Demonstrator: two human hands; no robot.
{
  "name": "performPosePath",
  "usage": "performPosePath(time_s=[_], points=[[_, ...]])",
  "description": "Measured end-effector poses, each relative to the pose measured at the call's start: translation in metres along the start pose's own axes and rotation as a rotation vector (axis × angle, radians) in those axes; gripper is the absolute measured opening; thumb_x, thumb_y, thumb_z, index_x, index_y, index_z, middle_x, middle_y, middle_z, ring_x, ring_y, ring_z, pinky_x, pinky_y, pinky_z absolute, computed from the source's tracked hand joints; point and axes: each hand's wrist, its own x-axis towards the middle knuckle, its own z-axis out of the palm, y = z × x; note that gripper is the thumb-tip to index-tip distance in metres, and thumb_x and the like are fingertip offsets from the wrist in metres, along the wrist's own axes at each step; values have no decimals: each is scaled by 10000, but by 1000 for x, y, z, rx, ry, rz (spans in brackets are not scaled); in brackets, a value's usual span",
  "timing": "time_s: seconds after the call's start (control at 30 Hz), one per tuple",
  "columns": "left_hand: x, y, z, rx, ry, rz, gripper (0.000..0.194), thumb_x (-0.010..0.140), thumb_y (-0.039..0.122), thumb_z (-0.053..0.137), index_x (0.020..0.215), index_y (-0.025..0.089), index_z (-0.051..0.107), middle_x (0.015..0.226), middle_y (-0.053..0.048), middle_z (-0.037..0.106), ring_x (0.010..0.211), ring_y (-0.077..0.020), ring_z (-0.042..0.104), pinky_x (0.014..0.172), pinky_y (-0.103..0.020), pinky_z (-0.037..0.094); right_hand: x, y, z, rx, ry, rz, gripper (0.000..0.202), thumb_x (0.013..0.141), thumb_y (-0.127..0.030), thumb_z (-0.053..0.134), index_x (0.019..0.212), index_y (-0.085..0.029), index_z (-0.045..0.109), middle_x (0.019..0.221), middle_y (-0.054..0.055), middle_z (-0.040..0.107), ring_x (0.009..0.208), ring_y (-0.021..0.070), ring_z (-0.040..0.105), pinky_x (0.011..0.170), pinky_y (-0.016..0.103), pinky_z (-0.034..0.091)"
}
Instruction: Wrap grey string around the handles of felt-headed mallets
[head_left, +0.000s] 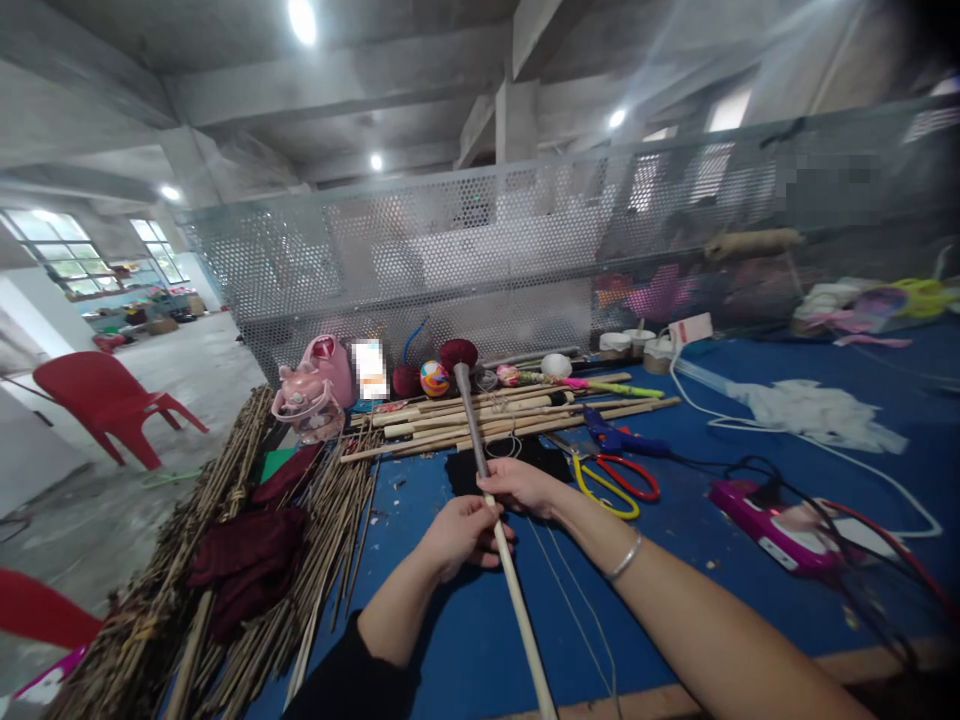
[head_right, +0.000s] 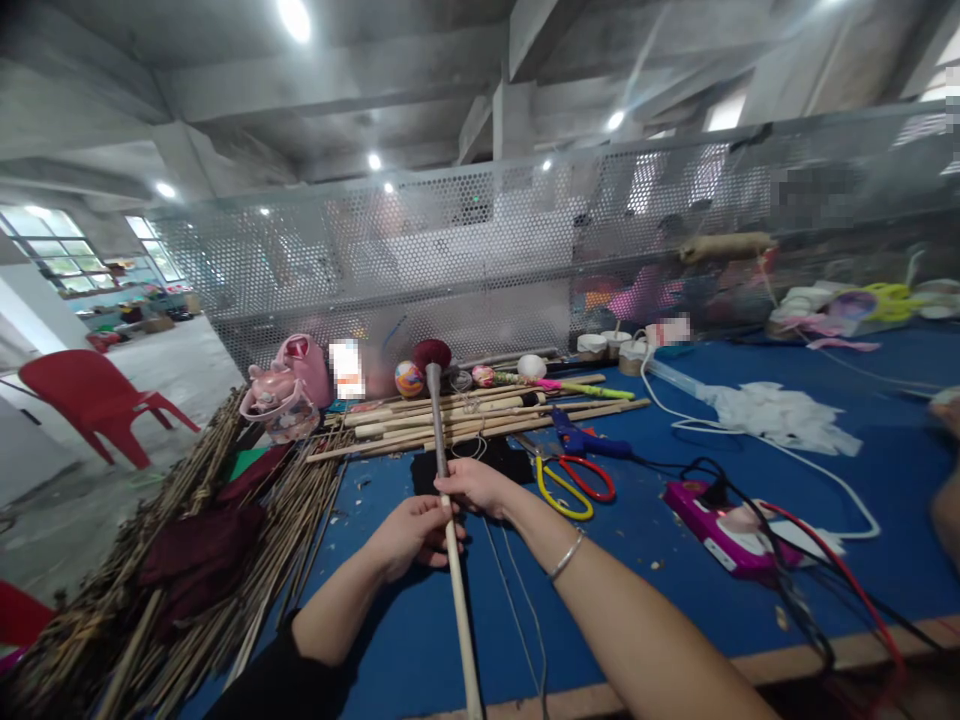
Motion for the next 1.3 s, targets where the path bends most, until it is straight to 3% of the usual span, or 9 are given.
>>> performPosePath(time_s=[0.17, 0.33, 0.43, 0.5, 0.67, 0.93, 1.0, 1.17, 1.3], points=[[4, -7, 2, 135, 136, 92, 358, 587, 403, 687, 726, 123, 512, 573, -14, 578, 453, -83, 529, 442, -191, 421, 2, 2, 3, -63, 69, 11, 300, 655, -373, 634, 691, -166, 420, 402, -101, 383, 280, 12, 208, 281, 164, 99], [-4, 2, -2, -103, -107, 47, 356, 639, 356, 670, 889, 129, 558, 794, -73, 627, 644, -124, 612, 534, -206, 466, -2, -2, -3, 128, -43, 10, 299, 681, -368, 631, 805, -165, 449, 435, -108, 369, 312, 6, 199, 309, 142, 91], [-5, 4, -4, -103, -145, -8, 357, 638, 341, 670, 903, 136, 548, 818, -80, 629, 673, -138, 621, 530, -210, 470, -1, -1, -4, 67, -29, 8, 276, 684, -355, 622, 790, -157, 461, 433, -90, 408, 309, 14, 250, 304, 145, 113], [-2, 0, -3, -19, -76, -32, 342, 634, 358, 666, 855, 134, 533, 762, -65, 628, 631, -137, 620, 499, -204, 456, 0, 0, -3, -22, 19, 28, 255, 670, -340, 618, 738, -155, 456, 422, -82, 426, 292, 17, 248, 290, 154, 118], [2, -6, 3, 163, 151, 84, 319, 593, 338, 696, 738, 122, 510, 566, -15, 572, 495, -132, 578, 432, -200, 416, 0, -1, 5, -79, 98, 0, 269, 636, -333, 634, 690, -156, 439, 388, -106, 358, 284, 12, 221, 284, 159, 112], [-1, 3, -8, -132, -171, -5, 403, 631, 312, 685, 976, 147, 559, 829, -67, 621, 681, -133, 616, 567, -232, 467, 0, -2, 4, 34, 52, -40, 314, 682, -409, 617, 728, -169, 419, 422, -101, 370, 317, 18, 272, 308, 143, 121], [0, 1, -6, -84, -132, -13, 408, 626, 347, 682, 954, 145, 548, 788, -59, 619, 664, -138, 615, 547, -231, 459, 2, 0, 4, 8, 82, -13, 311, 673, -402, 623, 736, -163, 435, 438, -86, 409, 324, 24, 303, 312, 148, 140], [-1, -3, 6, 141, 160, 128, 370, 561, 383, 713, 716, 138, 484, 520, 28, 509, 480, -120, 556, 419, -190, 390, 2, -1, 9, -51, 175, -82, 324, 641, -391, 651, 682, -148, 441, 468, -77, 422, 367, 29, 345, 347, 162, 221], [-4, 2, 9, -24, 67, 103, 346, 601, 366, 695, 793, 125, 537, 670, -31, 591, 557, -116, 584, 460, -191, 418, -1, -6, 7, 21, 90, -120, 326, 674, -412, 630, 724, -158, 431, 468, -83, 418, 356, 25, 321, 337, 156, 188]])
